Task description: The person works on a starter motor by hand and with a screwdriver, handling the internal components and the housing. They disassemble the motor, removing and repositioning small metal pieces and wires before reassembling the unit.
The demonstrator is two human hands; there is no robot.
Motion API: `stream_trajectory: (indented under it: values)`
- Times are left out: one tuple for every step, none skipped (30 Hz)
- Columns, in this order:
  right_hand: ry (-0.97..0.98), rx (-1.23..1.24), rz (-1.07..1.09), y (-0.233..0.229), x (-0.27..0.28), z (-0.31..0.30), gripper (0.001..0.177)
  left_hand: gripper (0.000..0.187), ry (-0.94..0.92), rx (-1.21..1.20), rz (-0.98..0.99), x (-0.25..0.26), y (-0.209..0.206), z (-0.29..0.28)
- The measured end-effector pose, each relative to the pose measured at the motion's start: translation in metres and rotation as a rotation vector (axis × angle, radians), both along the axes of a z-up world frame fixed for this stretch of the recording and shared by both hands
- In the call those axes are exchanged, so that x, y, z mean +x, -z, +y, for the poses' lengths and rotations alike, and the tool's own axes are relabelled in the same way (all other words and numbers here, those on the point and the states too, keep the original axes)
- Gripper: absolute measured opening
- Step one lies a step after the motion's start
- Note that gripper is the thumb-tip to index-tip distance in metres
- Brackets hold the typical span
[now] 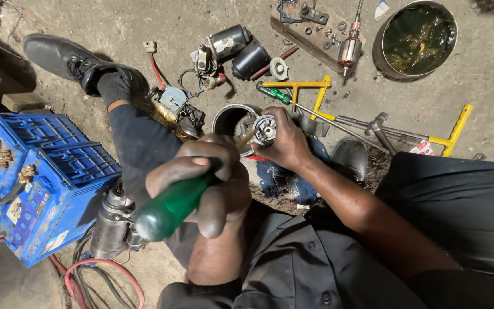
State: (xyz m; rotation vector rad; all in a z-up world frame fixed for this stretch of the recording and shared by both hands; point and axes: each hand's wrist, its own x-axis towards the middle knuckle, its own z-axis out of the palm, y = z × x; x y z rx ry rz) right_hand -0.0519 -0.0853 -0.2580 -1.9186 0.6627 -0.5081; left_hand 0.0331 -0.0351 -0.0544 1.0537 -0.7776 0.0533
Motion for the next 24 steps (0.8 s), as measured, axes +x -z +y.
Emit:
stream_trajectory:
  values:
    - [-0.009,-0.005,-0.008,-0.001,0.0,-0.001,0.079,0.064,0.144,-0.016,0.019,0.007,0.002,0.004]
    - [-0.021,-0.009,-0.016,-0.001,0.0,-0.002,0.079,0.063,0.284,-0.033,0.037,0.013,0.003,0.01]
    - [-0.025,-0.009,-0.016,-0.003,-0.001,-0.001,0.079,0.063,0.28,-0.032,0.037,0.016,0.004,0.009]
    - [-0.02,0.006,-0.003,-0.004,-0.001,-0.004,0.079,0.064,0.42,-0.052,0.063,0.02,0.005,0.007]
    - [-0.015,0.02,0.01,-0.006,-0.001,-0.006,0.078,0.066,0.56,-0.071,0.087,0.024,0.006,0.005]
    - [-0.019,0.014,0.003,-0.004,-0.001,-0.006,0.078,0.066,0.557,-0.075,0.078,0.022,0.006,0.005]
    - [-0.025,0.051,0.033,-0.004,-0.001,-0.006,0.08,0.067,0.519,-0.064,0.102,0.019,0.006,0.005]
    - [-0.027,0.082,0.063,-0.002,-0.002,-0.009,0.082,0.067,0.488,-0.06,0.125,0.016,0.006,0.003]
    - [-0.024,0.069,0.056,-0.006,-0.003,-0.01,0.082,0.067,0.491,-0.07,0.115,0.015,0.003,0.001]
    - [-0.021,0.09,0.057,-0.01,-0.005,-0.011,0.083,0.067,0.37,-0.044,0.129,0.012,-0.001,0.0]
    - [-0.018,0.11,0.058,-0.014,-0.006,-0.011,0.084,0.067,0.249,-0.02,0.143,0.01,-0.004,-0.001]
    - [-0.023,0.102,0.053,-0.016,-0.005,-0.013,0.084,0.067,0.245,-0.027,0.137,0.009,-0.008,0.0]
    - [-0.045,0.112,0.062,-0.017,-0.005,-0.015,0.088,0.067,0.168,-0.023,0.105,0.007,-0.01,0.001]
    - [-0.064,0.128,0.077,-0.018,-0.007,-0.014,0.091,0.066,0.093,-0.012,0.08,0.004,-0.012,0.003]
    - [-0.067,0.128,0.078,-0.021,-0.006,-0.016,0.091,0.066,0.09,-0.013,0.081,-0.001,-0.013,0.007]
    - [-0.075,0.179,0.127,-0.024,-0.007,-0.016,0.093,0.066,0.077,-0.032,0.068,-0.008,-0.015,0.012]
    - [-0.084,0.231,0.176,-0.028,-0.007,-0.016,0.094,0.066,0.063,-0.052,0.055,-0.014,-0.016,0.018]
    - [-0.088,0.229,0.173,-0.026,-0.007,-0.016,0.094,0.066,0.06,-0.053,0.051,-0.017,-0.016,0.017]
    - [-0.09,0.199,0.114,-0.025,-0.007,-0.015,0.094,0.065,0.077,-0.07,0.049,-0.019,-0.016,0.017]
    - [-0.093,0.17,0.056,-0.024,-0.008,-0.015,0.094,0.065,0.093,-0.086,0.048,-0.023,-0.016,0.018]
    - [-0.097,0.169,0.053,-0.023,-0.007,-0.014,0.094,0.065,0.089,-0.087,0.045,-0.025,-0.018,0.018]
    - [-0.093,0.181,0.051,-0.022,-0.007,-0.012,0.093,0.064,0.095,-0.07,0.043,-0.027,-0.019,0.018]
    - [-0.088,0.193,0.049,-0.021,-0.007,-0.011,0.093,0.063,0.1,-0.054,0.041,-0.029,-0.021,0.018]
    - [-0.091,0.193,0.049,-0.02,-0.007,-0.011,0.093,0.063,0.098,-0.053,0.04,-0.031,-0.02,0.019]
